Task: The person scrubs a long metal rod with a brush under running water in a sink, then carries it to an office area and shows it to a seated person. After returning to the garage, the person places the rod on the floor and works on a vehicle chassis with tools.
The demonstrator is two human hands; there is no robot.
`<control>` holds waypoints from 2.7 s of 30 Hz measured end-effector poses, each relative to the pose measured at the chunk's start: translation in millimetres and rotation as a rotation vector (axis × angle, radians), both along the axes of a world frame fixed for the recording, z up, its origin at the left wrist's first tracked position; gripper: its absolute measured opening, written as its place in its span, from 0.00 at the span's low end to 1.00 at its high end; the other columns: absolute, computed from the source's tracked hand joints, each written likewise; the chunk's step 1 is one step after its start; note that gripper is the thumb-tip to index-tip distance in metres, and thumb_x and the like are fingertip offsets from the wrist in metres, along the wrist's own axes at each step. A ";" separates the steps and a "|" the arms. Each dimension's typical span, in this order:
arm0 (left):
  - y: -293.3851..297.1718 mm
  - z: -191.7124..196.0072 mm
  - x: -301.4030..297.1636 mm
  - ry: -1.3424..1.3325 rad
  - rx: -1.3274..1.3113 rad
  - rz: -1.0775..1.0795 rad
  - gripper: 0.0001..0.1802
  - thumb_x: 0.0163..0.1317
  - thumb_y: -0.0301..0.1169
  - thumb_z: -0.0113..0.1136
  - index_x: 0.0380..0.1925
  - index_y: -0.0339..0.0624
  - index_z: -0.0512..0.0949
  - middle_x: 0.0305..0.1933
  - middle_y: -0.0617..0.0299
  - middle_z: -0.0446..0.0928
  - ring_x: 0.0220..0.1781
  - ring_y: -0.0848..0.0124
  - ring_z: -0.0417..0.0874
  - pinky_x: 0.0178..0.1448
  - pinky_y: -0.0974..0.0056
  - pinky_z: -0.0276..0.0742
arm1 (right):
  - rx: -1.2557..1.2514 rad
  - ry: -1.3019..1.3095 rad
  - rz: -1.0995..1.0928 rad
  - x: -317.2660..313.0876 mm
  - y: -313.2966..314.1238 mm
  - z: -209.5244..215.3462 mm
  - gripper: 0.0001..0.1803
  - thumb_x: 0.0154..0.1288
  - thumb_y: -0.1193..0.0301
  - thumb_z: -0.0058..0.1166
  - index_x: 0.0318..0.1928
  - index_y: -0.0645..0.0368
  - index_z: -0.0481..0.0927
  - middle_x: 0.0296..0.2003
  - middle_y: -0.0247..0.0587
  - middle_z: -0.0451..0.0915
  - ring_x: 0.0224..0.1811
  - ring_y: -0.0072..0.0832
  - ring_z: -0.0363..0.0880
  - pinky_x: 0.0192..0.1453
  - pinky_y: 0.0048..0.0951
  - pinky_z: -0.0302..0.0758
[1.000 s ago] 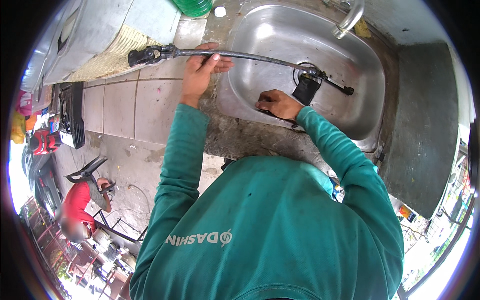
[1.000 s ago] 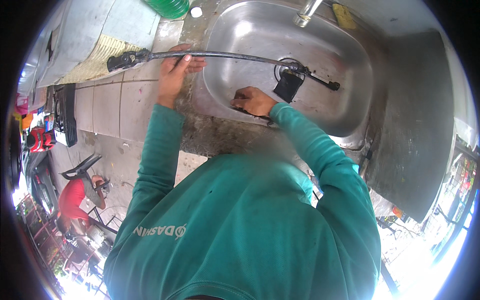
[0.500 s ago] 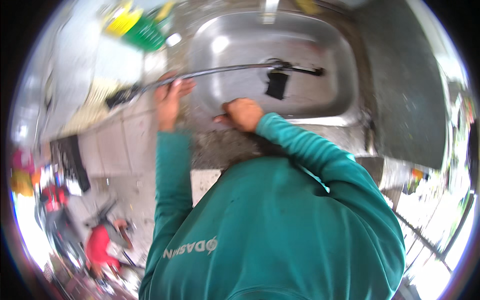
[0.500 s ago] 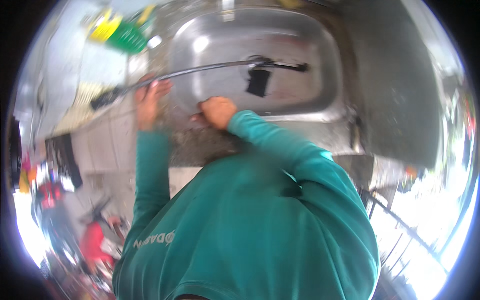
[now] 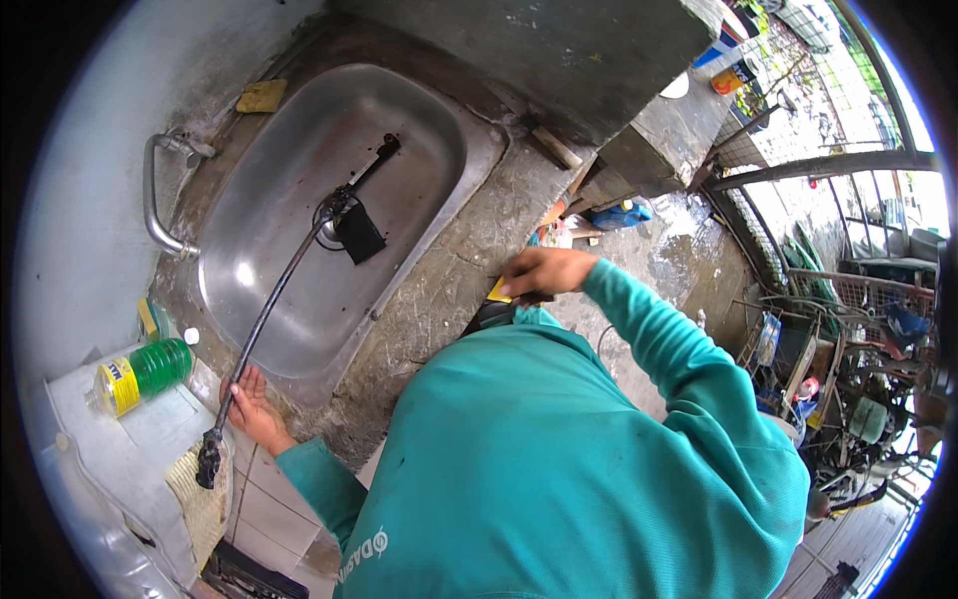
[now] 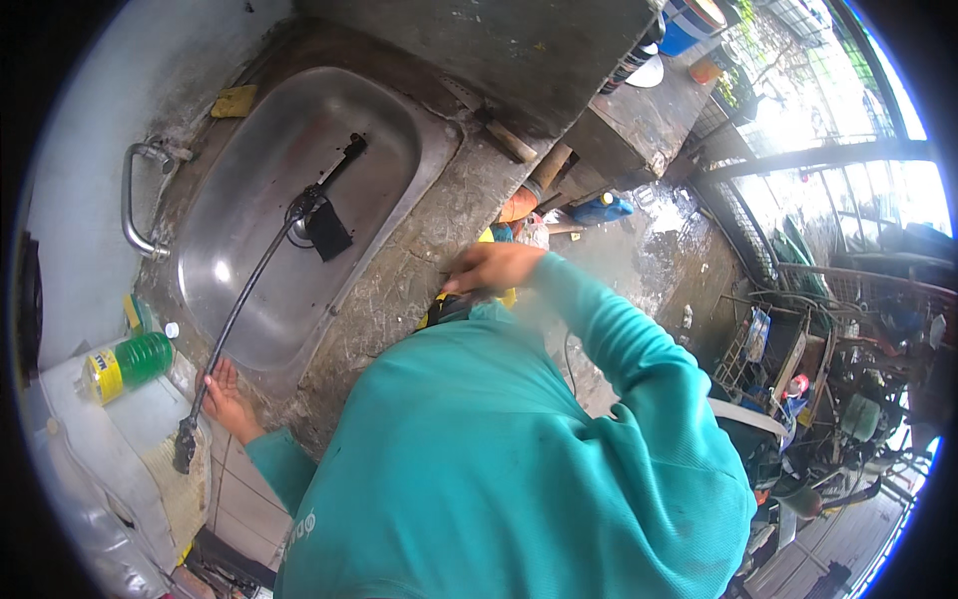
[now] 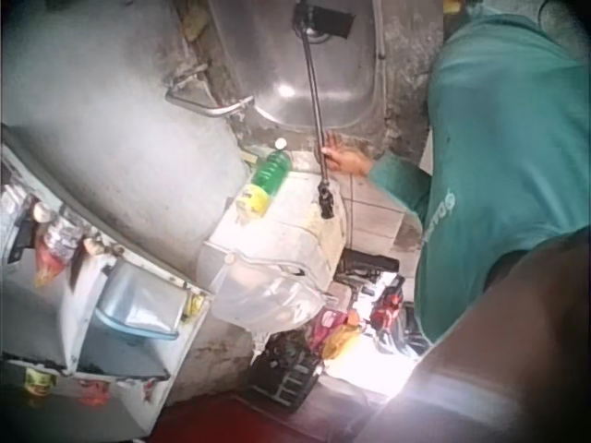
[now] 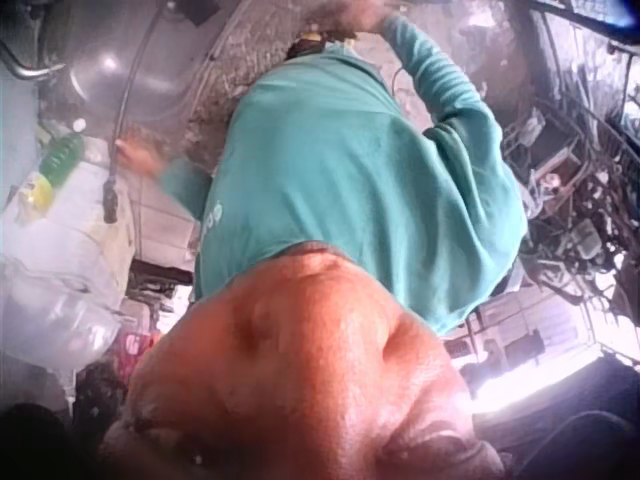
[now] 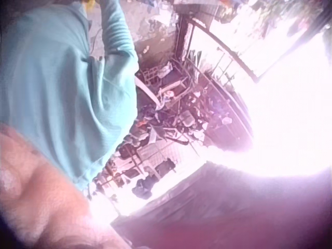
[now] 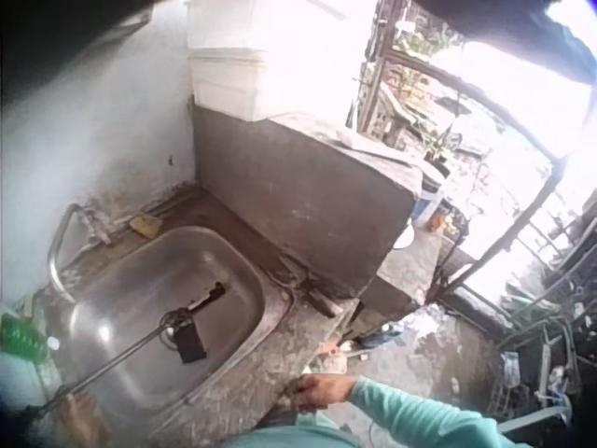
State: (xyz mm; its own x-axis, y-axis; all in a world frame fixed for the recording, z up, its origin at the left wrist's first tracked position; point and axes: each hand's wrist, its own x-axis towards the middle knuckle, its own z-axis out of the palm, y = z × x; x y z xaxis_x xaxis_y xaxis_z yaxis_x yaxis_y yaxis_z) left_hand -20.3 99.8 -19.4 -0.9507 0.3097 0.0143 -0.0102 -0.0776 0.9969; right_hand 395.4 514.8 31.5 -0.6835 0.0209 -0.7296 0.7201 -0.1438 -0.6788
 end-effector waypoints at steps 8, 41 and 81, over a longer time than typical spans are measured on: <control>-16.2 -7.3 -7.4 -0.059 -0.007 -0.013 0.23 0.78 0.37 0.53 0.62 0.30 0.68 0.52 0.38 0.82 0.51 0.53 0.87 0.56 0.55 0.84 | 0.561 -0.362 -0.103 367.5 112.6 -80.6 0.14 0.64 0.61 0.62 0.40 0.59 0.86 0.34 0.41 0.87 0.35 0.32 0.86 0.43 0.36 0.82; 12.1 16.9 26.3 -0.004 0.156 0.090 0.16 0.76 0.30 0.53 0.58 0.33 0.72 0.54 0.46 0.83 0.55 0.60 0.86 0.61 0.56 0.85 | 1.235 0.250 -0.353 -8.9 223.4 -58.6 0.22 0.66 0.63 0.63 0.50 0.72 0.82 0.46 0.57 0.86 0.45 0.46 0.85 0.51 0.45 0.78; -113.9 136.9 121.1 0.170 -1.122 -0.209 0.19 0.56 0.33 0.76 0.43 0.33 0.81 0.29 0.60 0.80 0.31 0.72 0.81 0.37 0.66 0.77 | -0.184 0.317 0.073 -146.3 -142.3 23.4 0.23 0.74 0.74 0.54 0.66 0.63 0.68 0.46 0.34 0.77 0.38 0.16 0.71 0.40 0.20 0.71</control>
